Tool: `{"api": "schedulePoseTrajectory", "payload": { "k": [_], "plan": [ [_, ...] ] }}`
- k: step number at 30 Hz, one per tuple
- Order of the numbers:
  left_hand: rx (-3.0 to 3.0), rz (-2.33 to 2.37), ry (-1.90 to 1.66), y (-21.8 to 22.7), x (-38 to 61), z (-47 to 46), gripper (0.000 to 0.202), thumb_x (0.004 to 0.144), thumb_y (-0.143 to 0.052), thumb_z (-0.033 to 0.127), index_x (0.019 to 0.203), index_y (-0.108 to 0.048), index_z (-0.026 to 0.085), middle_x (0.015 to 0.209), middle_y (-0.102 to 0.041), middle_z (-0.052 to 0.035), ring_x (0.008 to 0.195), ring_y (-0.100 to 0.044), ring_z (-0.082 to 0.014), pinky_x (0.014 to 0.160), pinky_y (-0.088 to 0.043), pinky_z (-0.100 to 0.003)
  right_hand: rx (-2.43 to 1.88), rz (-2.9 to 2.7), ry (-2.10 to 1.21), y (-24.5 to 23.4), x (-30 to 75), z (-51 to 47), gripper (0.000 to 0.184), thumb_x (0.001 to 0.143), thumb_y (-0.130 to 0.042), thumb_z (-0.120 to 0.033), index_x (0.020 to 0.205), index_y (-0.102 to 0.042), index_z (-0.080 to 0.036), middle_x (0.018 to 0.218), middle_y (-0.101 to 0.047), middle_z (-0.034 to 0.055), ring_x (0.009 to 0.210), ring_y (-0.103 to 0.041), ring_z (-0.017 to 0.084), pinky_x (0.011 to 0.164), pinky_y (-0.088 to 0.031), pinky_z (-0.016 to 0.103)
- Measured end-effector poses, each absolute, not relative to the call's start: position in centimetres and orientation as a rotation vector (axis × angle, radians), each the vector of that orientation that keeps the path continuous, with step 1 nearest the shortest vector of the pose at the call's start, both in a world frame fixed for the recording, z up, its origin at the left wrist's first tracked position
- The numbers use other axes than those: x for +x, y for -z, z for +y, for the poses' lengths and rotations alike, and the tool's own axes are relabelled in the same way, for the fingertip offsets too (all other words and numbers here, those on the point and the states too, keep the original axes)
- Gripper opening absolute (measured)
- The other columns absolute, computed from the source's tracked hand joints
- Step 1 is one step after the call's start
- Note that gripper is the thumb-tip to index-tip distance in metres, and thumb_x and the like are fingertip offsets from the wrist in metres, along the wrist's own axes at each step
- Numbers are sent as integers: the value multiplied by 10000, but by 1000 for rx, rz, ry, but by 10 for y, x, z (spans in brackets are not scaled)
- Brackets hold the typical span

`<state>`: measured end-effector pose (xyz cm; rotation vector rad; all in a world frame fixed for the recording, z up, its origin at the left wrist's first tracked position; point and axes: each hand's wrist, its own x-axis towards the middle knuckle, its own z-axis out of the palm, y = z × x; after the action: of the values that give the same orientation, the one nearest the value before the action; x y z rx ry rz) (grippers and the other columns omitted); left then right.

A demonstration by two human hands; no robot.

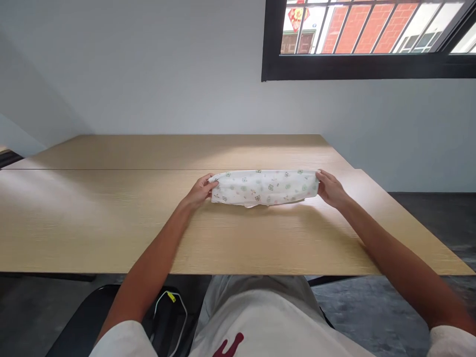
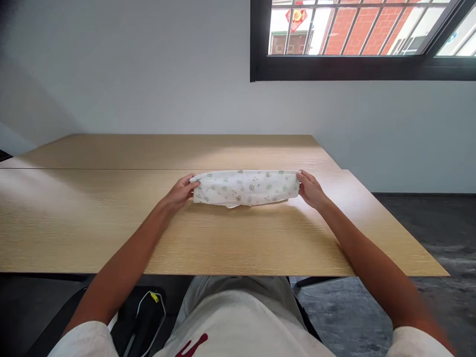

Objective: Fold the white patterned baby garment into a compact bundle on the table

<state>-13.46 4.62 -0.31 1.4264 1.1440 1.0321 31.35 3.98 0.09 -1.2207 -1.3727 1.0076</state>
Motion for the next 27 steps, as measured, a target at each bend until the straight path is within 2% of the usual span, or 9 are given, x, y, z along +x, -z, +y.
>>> {"api": "schedulePoseTrajectory", "payload": {
  "k": [3,7,8,10,13,16,20,24,27],
  "plan": [
    [1448,1271,-1042,15,-128,52,436,761,-672,497,1049,-551,192,783,-582,11,642,-545,-115,562,-435,-202,-1316,-1350,-986,19,298,68,488,748,-590,-697,785,-408,-246,640,-465,-35,565,-508,145,501,-470,267],
    [1639,1197,-857,10,-134,49,759,718,-735,374,1394,-405,270,1046,-634,-43,843,-609,-156,683,-483,-235,-1429,-1360,-972,33,293,79,456,726,-645,-638,844,-486,-228,681,-554,-10,572,-533,146,485,-449,255],
    [1686,1156,-808,7,-137,48,767,710,-734,340,1403,-412,273,1069,-631,-43,849,-607,-155,688,-478,-233,-1457,-1377,-960,33,294,77,443,706,-689,-587,888,-513,-223,731,-598,7,603,-561,155,499,-458,258],
    [1743,1141,-740,5,-143,48,605,716,-690,317,1297,-546,225,1004,-632,-33,758,-578,-134,629,-438,-216,-1508,-1448,-898,32,296,71,476,667,-747,-471,1016,-536,-227,847,-656,36,676,-604,177,542,-480,270],
    [1744,1229,-696,6,-150,52,403,723,-607,316,1089,-681,163,957,-637,-36,656,-511,-114,561,-373,-216,-1573,-1607,-723,29,297,66,516,688,-699,-363,1154,-513,-240,898,-659,37,701,-612,182,609,-490,297],
    [1826,1314,-616,6,-153,56,450,697,-560,277,1115,-700,184,1128,-642,-44,699,-524,-132,584,-385,-235,-1612,-1702,-547,30,295,68,372,728,-611,-317,1084,-556,-221,868,-634,36,665,-592,170,671,-488,327],
    [2095,1449,-474,4,-148,53,517,690,-514,240,1172,-695,203,1143,-630,-50,743,-540,-163,676,-450,-283,-1605,-1796,-379,33,292,70,276,775,-544,-318,1016,-607,-199,897,-623,59,641,-579,169,676,-488,343],
    [2298,1571,-453,9,-141,44,523,706,-519,216,1202,-688,200,1362,-472,-112,1077,-562,-267,916,-495,-395,-1547,-1914,-314,34,288,65,211,763,-596,-337,895,-674,-193,915,-641,79,786,-607,218,807,-501,384],
    [2518,1649,-468,15,-133,39,483,722,-530,181,1173,-698,209,1534,-297,-107,1384,-324,-365,1100,-374,-530,-1539,-2019,-212,35,282,58,183,785,-604,-319,845,-713,-184,1048,-625,123,934,-612,251,907,-490,399]
  ]
}}
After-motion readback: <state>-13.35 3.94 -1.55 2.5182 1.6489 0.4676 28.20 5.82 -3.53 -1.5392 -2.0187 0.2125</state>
